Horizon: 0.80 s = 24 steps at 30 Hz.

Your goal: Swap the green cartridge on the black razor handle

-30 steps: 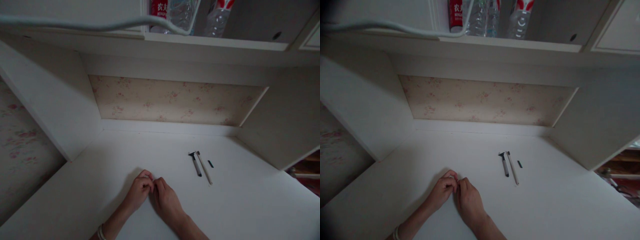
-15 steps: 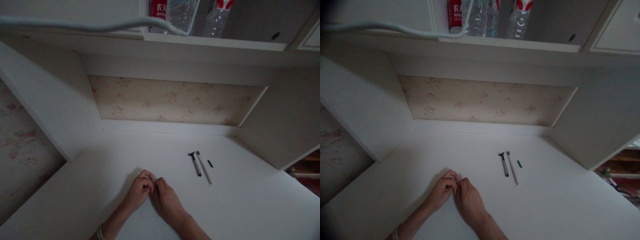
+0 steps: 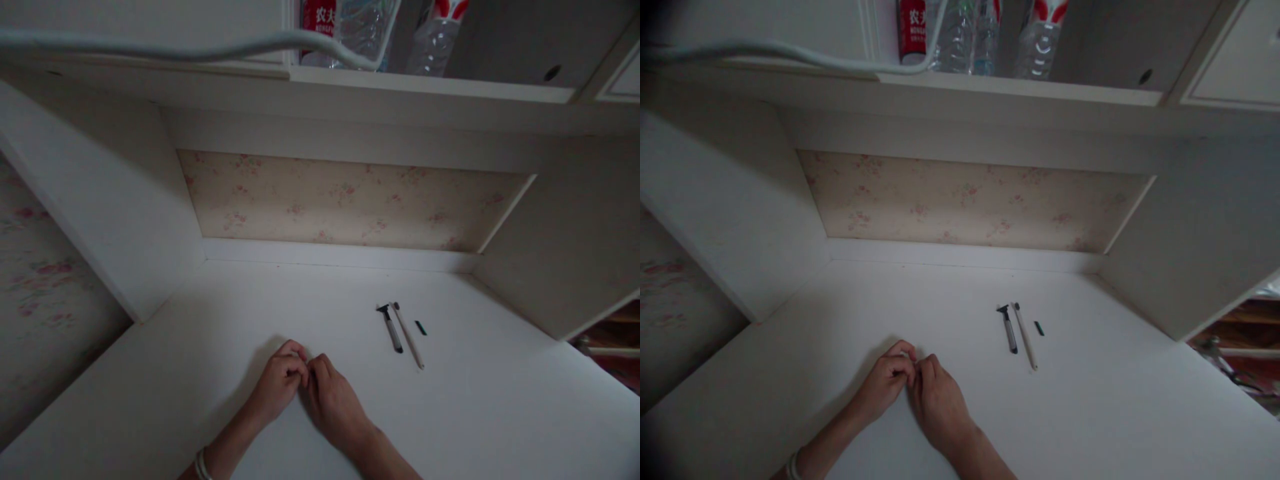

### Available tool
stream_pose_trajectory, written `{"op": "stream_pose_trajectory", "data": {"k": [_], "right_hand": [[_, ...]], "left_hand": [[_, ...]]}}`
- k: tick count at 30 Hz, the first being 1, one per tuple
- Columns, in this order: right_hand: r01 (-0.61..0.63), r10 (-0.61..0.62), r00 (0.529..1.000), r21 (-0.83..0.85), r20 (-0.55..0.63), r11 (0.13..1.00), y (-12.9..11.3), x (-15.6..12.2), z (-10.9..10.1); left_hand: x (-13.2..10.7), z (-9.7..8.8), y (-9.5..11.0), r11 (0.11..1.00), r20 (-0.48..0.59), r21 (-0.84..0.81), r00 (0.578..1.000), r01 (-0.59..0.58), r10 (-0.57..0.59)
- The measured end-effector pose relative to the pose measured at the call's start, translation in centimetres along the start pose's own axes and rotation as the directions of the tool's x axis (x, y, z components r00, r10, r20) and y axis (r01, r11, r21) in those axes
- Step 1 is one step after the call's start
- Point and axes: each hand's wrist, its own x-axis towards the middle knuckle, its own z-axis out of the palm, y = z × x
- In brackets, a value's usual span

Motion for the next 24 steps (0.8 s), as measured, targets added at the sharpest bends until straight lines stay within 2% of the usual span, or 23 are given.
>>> {"op": "stream_pose_trajectory", "data": {"k": [17, 24], "right_hand": [[-0.018, 0.018, 1.0, -0.023, -0.004, 1.0, 0.05, 0.1, 0.01], [-0.078, 0.078, 0.996, 0.009, -0.045, 0.997, 0.37, 0.16, -0.18]], "left_hand": [[0.11, 0.01, 0.04, 1.0, -0.006, 0.013, 1.0, 0.001, -0.001], [0.16, 0.12, -0.04, 0.996, -0.083, -0.089, 0.996, 0.031, -0.038]]}}
